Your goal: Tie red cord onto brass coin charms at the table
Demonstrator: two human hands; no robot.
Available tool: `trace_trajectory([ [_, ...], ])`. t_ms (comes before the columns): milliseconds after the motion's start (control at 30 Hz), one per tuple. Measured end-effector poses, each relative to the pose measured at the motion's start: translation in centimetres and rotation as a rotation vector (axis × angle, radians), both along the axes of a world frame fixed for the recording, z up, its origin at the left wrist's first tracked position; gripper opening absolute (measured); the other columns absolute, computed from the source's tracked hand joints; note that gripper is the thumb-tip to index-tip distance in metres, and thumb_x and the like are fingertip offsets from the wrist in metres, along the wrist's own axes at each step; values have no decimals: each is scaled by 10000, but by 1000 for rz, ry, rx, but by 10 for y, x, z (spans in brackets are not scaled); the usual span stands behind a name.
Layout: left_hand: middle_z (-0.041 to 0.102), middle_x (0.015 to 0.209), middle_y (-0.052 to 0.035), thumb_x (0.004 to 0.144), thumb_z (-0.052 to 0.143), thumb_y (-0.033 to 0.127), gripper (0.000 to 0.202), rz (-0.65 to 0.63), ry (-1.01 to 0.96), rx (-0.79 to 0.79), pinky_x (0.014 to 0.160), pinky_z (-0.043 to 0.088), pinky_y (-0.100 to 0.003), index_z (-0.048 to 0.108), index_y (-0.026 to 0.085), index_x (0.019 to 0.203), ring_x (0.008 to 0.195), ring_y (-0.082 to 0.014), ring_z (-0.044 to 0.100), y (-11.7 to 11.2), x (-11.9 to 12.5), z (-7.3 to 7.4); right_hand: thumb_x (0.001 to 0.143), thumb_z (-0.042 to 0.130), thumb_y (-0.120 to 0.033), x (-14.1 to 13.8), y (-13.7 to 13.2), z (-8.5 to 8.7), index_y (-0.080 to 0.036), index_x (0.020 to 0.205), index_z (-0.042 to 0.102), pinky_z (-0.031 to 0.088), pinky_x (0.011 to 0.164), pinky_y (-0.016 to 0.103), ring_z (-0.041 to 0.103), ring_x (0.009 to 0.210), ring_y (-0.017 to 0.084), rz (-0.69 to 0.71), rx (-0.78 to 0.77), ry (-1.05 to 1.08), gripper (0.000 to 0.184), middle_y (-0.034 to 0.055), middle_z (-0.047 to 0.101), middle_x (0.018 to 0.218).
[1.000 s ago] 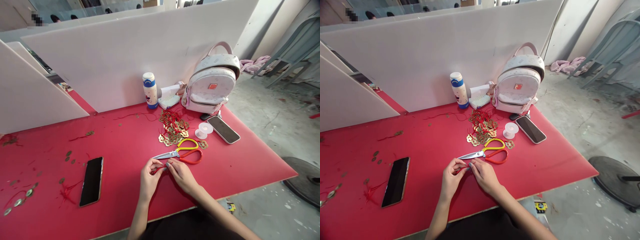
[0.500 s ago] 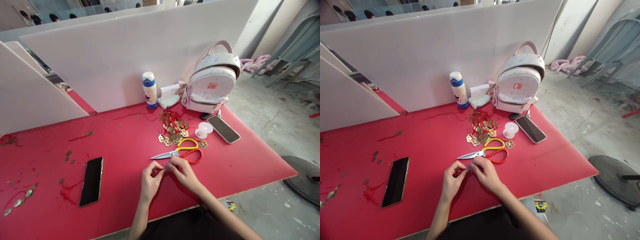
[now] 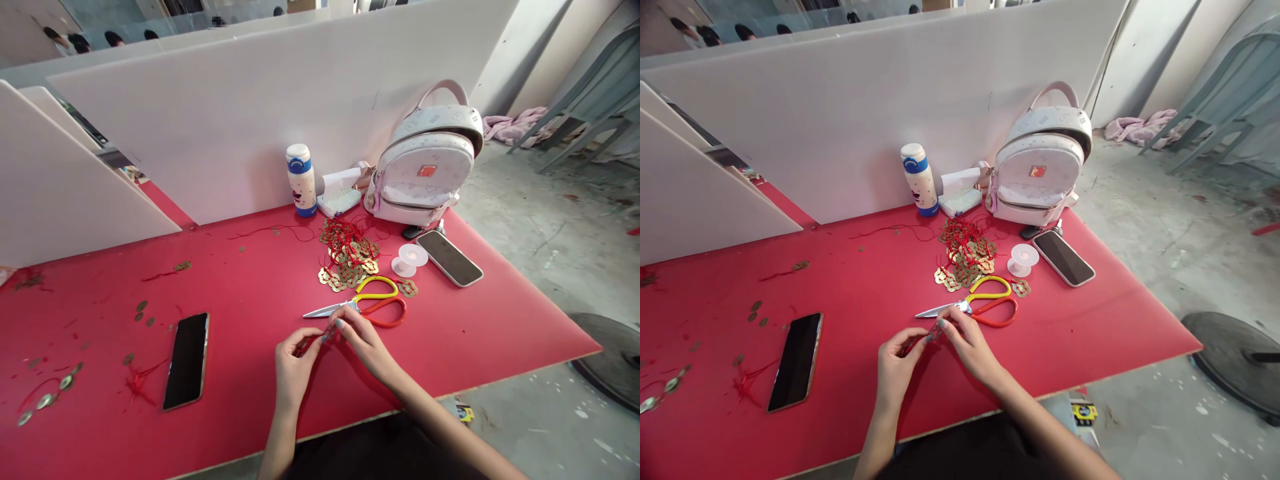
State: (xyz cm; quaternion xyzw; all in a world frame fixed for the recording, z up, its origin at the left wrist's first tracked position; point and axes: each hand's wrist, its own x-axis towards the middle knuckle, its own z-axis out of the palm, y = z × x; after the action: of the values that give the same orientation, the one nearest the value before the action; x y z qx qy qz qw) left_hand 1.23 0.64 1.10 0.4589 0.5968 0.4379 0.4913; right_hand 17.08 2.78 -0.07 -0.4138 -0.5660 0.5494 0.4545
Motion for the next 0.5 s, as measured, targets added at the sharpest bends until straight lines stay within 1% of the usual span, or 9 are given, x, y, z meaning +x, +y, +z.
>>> trace_trajectory([
  [67, 727, 748, -50, 771, 701, 288, 123, 14, 55, 58, 666, 535, -256, 741, 173, 762, 712, -197, 673, 1, -1, 1, 942, 530, -504, -2, -2, -6, -196, 980, 588, 471, 731, 279, 602, 830, 183, 65, -50, 16, 317, 50, 643, 919],
  [100, 714, 755, -47, 776, 700, 287, 121, 19, 76, 98, 652, 519, -247, 740, 176, 747, 712, -190, 655, 1, -1, 1, 917, 576, -496, -3, -3, -10, -190, 991, 599, 474, 715, 278, 612, 820, 185, 92, -73, 6, 316, 52, 659, 919],
  [167, 682, 770, -41, 780, 701, 283, 119, 25, 116, 166, 613, 480, -232, 738, 181, 731, 687, -169, 607, 2, -2, 0, 885, 626, -473, -4, -4, -15, -175, 935, 631, 469, 673, 277, 613, 744, 179, 106, -105, -44, 303, 47, 682, 847],
  [233, 646, 756, -28, 785, 703, 284, 119, 31, 151, 186, 571, 438, -224, 734, 183, 730, 634, -144, 547, 2, -2, -1, 882, 631, -438, -4, -5, -17, -164, 848, 651, 454, 637, 273, 591, 670, 166, 87, -101, -115, 277, 40, 683, 767],
  [300, 624, 740, -19, 793, 698, 282, 119, 30, 169, 180, 560, 415, -222, 729, 183, 736, 610, -133, 512, 2, -3, -3, 885, 628, -390, -4, -5, -16, -163, 807, 648, 440, 615, 266, 576, 647, 158, 89, -66, -181, 241, 36, 679, 748],
  [400, 622, 749, -22, 810, 678, 269, 119, 17, 159, 177, 586, 421, -225, 724, 182, 745, 649, -144, 538, 2, -3, -3, 875, 637, -330, -4, -6, -12, -175, 887, 616, 443, 616, 255, 582, 670, 152, 115, -34, -191, 158, 30, 683, 815],
  [500, 623, 746, -24, 813, 676, 272, 125, 8, 151, 177, 598, 432, -230, 725, 180, 743, 666, -154, 556, 2, -2, -2, 877, 627, -317, -7, -7, -11, -178, 925, 589, 468, 641, 259, 617, 703, 160, 131, -82, -84, 152, 30, 687, 827],
])
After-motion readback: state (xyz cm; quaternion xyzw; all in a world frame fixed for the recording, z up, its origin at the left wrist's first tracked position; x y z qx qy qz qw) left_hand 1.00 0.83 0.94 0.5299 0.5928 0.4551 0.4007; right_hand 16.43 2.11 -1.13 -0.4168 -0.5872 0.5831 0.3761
